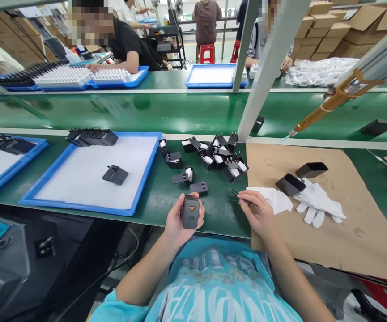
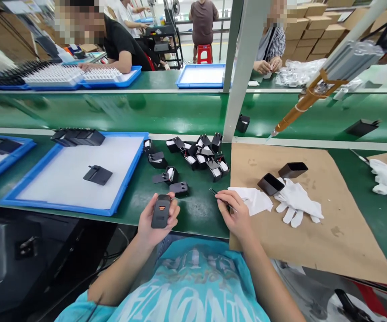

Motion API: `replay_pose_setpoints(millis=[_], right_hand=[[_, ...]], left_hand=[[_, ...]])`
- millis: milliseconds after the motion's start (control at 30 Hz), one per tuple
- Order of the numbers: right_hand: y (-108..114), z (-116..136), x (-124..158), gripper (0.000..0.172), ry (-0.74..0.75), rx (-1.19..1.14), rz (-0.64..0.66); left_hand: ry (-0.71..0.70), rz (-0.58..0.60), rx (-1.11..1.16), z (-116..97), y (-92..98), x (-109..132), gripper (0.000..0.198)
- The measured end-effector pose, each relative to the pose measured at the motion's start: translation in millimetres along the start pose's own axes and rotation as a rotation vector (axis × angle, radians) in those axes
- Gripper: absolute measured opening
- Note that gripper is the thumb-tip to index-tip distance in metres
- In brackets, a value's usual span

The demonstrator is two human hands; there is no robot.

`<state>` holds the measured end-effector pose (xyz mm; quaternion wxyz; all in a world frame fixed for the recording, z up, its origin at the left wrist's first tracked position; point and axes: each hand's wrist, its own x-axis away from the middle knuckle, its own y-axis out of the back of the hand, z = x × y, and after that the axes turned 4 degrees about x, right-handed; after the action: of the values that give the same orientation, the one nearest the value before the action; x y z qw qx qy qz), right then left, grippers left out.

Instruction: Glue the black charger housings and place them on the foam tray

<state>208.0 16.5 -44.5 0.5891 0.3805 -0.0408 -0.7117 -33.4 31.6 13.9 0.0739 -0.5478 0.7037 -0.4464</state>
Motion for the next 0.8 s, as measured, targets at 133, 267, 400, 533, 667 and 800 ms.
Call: replay_pose_setpoints(millis=[133, 267, 400, 533, 667, 800], right_hand=[[0, -1, 0, 0.02, 0.01, -0.015, -0.013], [0, -1, -1, 0.021, 0.022, -0.019, -0.001], [0, -2, 1, 0.02, 0.017, -0.021, 0.005], [-1, -6, 2, 0.019, 0.038, -0.041, 0.015], [-1, -8, 1, 0.017, 0.055, -0.015, 0.039], [-2, -10, 0, 0.015, 0.047, 0.008, 0.039]], left_hand=[[-0.049, 0.065, 0.007, -2, 2.3, 1, 0.039], [-0.115, 0.07, -0.071, -1, 11.6, 4, 0.042], [-0.262, 0.004, -0.275, -17, 37.7, 15, 0.05], [-0.547, -0.267, -0.946, -69, 77.7, 27, 0.047], [-0.833, -0.747, -1.678, -134, 122.4, 17, 0.041], [-0.807, -0.772, -2.115, -169, 155.4, -3, 0.033]])
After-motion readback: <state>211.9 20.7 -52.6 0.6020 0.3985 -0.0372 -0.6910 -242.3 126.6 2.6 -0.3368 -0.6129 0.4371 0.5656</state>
